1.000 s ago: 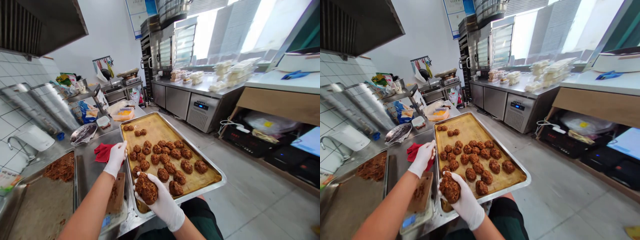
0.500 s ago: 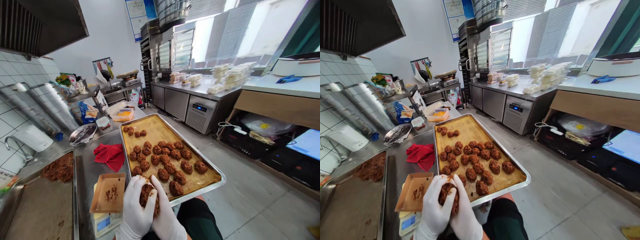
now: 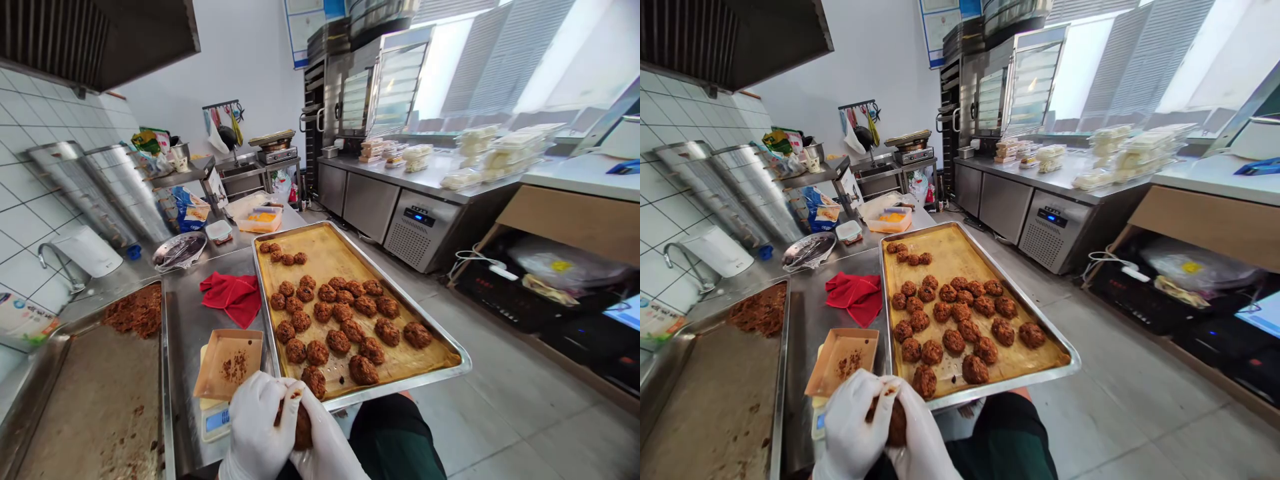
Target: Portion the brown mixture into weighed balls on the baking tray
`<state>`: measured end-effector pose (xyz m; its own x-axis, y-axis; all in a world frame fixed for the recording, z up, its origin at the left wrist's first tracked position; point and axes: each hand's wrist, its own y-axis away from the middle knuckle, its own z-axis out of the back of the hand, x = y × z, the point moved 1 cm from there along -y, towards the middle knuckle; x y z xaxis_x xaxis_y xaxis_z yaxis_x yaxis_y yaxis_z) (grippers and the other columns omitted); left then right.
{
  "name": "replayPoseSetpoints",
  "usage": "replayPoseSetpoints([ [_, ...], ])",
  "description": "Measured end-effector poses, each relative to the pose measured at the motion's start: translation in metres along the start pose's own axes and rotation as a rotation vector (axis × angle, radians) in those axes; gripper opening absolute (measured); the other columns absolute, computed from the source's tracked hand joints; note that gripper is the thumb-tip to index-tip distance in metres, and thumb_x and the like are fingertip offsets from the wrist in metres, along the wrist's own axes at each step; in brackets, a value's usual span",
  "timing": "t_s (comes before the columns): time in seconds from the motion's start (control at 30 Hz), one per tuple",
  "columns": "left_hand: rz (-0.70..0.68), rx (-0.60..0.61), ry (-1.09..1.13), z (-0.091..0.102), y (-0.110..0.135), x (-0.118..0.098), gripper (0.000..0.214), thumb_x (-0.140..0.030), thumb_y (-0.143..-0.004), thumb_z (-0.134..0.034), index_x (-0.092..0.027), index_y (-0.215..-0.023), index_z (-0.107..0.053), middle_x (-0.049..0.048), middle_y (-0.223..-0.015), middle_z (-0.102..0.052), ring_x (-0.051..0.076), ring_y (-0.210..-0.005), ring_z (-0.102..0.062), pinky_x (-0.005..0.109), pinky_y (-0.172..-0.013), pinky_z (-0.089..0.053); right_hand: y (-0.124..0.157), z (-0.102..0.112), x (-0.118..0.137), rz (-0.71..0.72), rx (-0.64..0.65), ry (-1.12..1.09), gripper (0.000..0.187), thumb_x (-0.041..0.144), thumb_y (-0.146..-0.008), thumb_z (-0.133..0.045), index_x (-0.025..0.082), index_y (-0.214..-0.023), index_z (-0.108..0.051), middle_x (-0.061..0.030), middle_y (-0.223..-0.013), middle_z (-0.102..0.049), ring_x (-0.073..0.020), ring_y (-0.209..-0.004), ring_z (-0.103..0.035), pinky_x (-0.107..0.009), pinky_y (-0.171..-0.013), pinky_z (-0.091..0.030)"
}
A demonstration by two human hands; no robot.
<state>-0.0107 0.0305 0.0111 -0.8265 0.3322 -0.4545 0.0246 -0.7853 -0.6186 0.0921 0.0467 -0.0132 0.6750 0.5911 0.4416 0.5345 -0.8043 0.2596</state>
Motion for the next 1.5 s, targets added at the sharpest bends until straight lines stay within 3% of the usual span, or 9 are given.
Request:
replayPoseSetpoints([
  [0.17, -0.076, -0.099, 0.088, 0.008, -0.001, -0.003, 0.009, -0.021, -0.089, -0.058, -0.027, -0.085, -0.062, 0.0047, -0.079, -0.070, 0.020, -0.072, -0.066, 0.033, -0.067, -0.052, 0.008, -0.008, 0.011, -0.091, 0.075, -0.047, 0.020, 0.031, -0.087, -0.066, 0.018, -0.099, -0.077, -0.0044, -0.096, -0.078, -0.0170, -0.093, -0.070, -0.027, -0.089, -0.052],
  [0.27, -0.029, -0.197, 0.036, 0.010, 0.000, -0.002, 0.023, -0.021, -0.092, -0.053, -0.022, -0.112, -0.064, 0.0111, -0.112, -0.070, 0.025, -0.104, -0.067, 0.038, -0.087, -0.055, 0.010, -0.008, 0.020, 0.055, 0.041, 0.084, 0.024, 0.026, -0.083, -0.071, 0.018, -0.105, -0.074, -0.0065, -0.105, -0.076, -0.0201, -0.100, -0.067, -0.031, -0.094, -0.050],
  [0.37, 0.105, -0.091, -0.020, 0.012, -0.001, 0.000, 0.030, -0.018, -0.094, -0.049, -0.019, -0.121, -0.062, 0.0112, -0.123, -0.068, 0.023, -0.116, -0.064, 0.036, -0.095, -0.055, 0.011, -0.009, 0.023, 0.214, -0.065, 0.239, 0.037, 0.030, -0.079, -0.077, 0.020, -0.114, -0.069, -0.0079, -0.113, -0.074, -0.0250, -0.105, -0.065, -0.038, -0.097, -0.048],
  [0.53, 0.151, 0.024, -0.052, 0.010, -0.005, -0.008, 0.023, -0.024, -0.095, -0.050, -0.020, -0.112, -0.065, 0.0104, -0.110, -0.070, 0.023, -0.102, -0.069, 0.034, -0.086, -0.057, 0.011, -0.011, 0.015, 0.240, -0.106, 0.318, 0.034, 0.030, -0.076, -0.078, 0.022, -0.108, -0.069, -0.0064, -0.108, -0.073, -0.0253, -0.104, -0.063, -0.036, -0.095, -0.046],
  [0.87, 0.030, -0.133, -0.068, 0.015, -0.004, -0.010, 0.012, -0.018, -0.090, -0.062, -0.020, -0.079, -0.061, 0.0001, -0.075, -0.063, 0.012, -0.069, -0.062, 0.022, -0.069, -0.047, 0.013, -0.005, 0.014, 0.115, 0.078, 0.155, 0.030, 0.018, -0.075, -0.073, 0.022, -0.104, -0.070, -0.0041, -0.096, -0.074, -0.0208, -0.091, -0.067, -0.030, -0.081, -0.050],
  [1.03, 0.290, -0.113, 0.042, 0.022, -0.013, -0.009, 0.029, -0.032, -0.086, -0.067, -0.020, -0.064, -0.055, -0.0054, -0.058, -0.052, 0.009, -0.051, -0.049, 0.020, -0.055, -0.040, 0.009, 0.000, 0.014, 0.001, 0.197, 0.036, 0.038, 0.017, -0.068, -0.070, 0.018, -0.106, -0.071, -0.0075, -0.095, -0.075, -0.0207, -0.080, -0.069, -0.030, -0.072, -0.052],
  [1.2, 0.586, -0.084, 0.118, 0.040, -0.027, 0.023, 0.034, -0.048, -0.088, -0.063, -0.020, -0.069, -0.055, -0.0052, -0.060, -0.053, 0.012, -0.057, -0.053, 0.021, -0.056, -0.042, 0.011, 0.005, 0.027, -0.099, 0.236, -0.127, 0.034, 0.023, -0.073, -0.062, 0.014, -0.105, -0.071, -0.0116, -0.096, -0.076, -0.0231, -0.085, -0.071, -0.033, -0.076, -0.053],
  [1.4, 0.317, 0.168, -0.098, 0.049, -0.036, 0.079, 0.016, -0.035, -0.093, -0.051, -0.021, -0.098, -0.057, 0.0063, -0.105, -0.062, 0.023, -0.101, -0.062, 0.036, -0.093, -0.047, 0.008, 0.011, 0.042, -0.093, 0.056, -0.175, 0.034, 0.019, -0.074, -0.062, 0.014, -0.105, -0.072, -0.0117, -0.101, -0.077, -0.0248, -0.091, -0.071, -0.036, -0.081, -0.053],
  [1.5, 0.329, 0.299, -0.178, 0.049, -0.034, 0.099, 0.026, -0.033, -0.089, -0.055, -0.023, -0.113, -0.053, 0.0078, -0.115, -0.061, 0.025, -0.107, -0.063, 0.040, -0.094, -0.049, 0.006, 0.014, 0.039, -0.110, -0.012, -0.219, 0.032, 0.019, -0.075, -0.062, 0.013, -0.105, -0.072, -0.0116, -0.101, -0.078, -0.0250, -0.093, -0.071, -0.039, -0.086, -0.053],
])
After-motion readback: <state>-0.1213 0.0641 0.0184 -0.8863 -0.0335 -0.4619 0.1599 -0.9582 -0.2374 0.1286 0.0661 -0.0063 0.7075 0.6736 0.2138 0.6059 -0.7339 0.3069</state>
